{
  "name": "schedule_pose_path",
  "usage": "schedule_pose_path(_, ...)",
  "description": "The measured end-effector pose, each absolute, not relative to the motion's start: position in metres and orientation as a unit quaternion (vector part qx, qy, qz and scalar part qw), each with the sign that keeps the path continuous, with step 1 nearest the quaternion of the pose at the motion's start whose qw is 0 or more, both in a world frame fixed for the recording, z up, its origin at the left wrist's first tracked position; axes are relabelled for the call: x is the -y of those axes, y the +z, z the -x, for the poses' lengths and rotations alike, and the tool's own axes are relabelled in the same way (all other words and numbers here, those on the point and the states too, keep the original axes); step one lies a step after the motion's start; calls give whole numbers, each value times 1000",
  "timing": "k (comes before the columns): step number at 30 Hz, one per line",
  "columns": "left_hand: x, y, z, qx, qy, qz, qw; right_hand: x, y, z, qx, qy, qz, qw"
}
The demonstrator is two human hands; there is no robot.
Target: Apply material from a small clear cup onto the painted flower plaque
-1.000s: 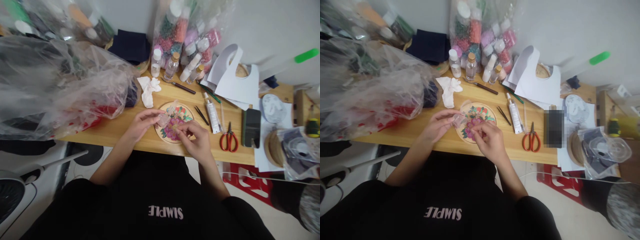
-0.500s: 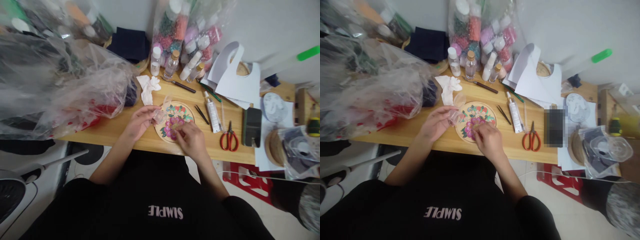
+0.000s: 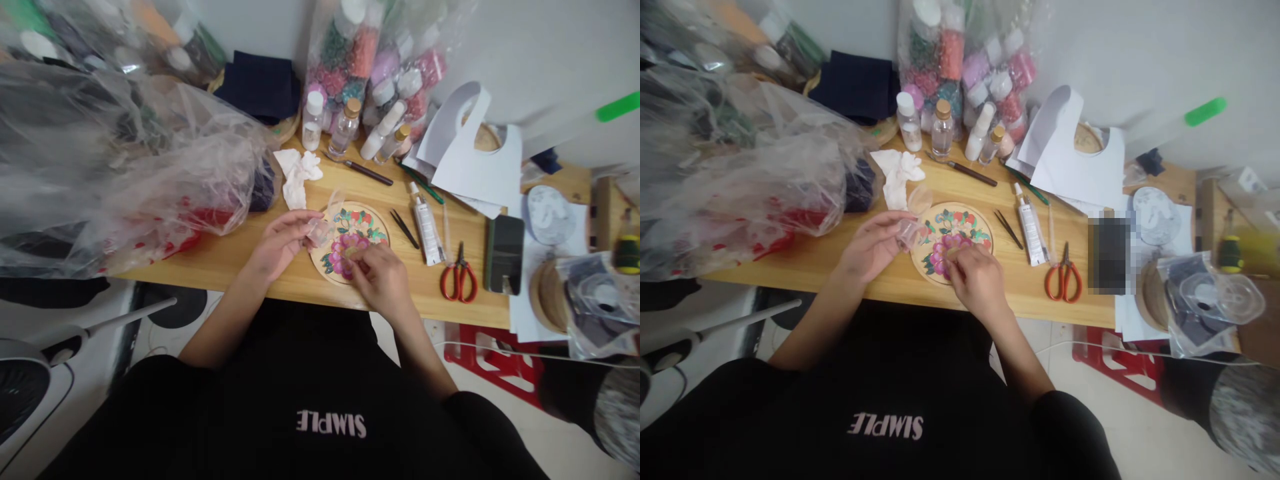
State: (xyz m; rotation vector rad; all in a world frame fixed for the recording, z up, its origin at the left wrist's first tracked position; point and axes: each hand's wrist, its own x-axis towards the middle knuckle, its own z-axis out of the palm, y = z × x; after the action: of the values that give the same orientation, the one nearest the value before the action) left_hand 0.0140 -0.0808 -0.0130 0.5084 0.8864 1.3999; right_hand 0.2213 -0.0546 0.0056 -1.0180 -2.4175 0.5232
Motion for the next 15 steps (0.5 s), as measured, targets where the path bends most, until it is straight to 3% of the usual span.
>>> schedule_pose_path(15, 81, -11, -14, -391, 612, -208, 655, 54, 6, -221, 882, 188, 370, 225)
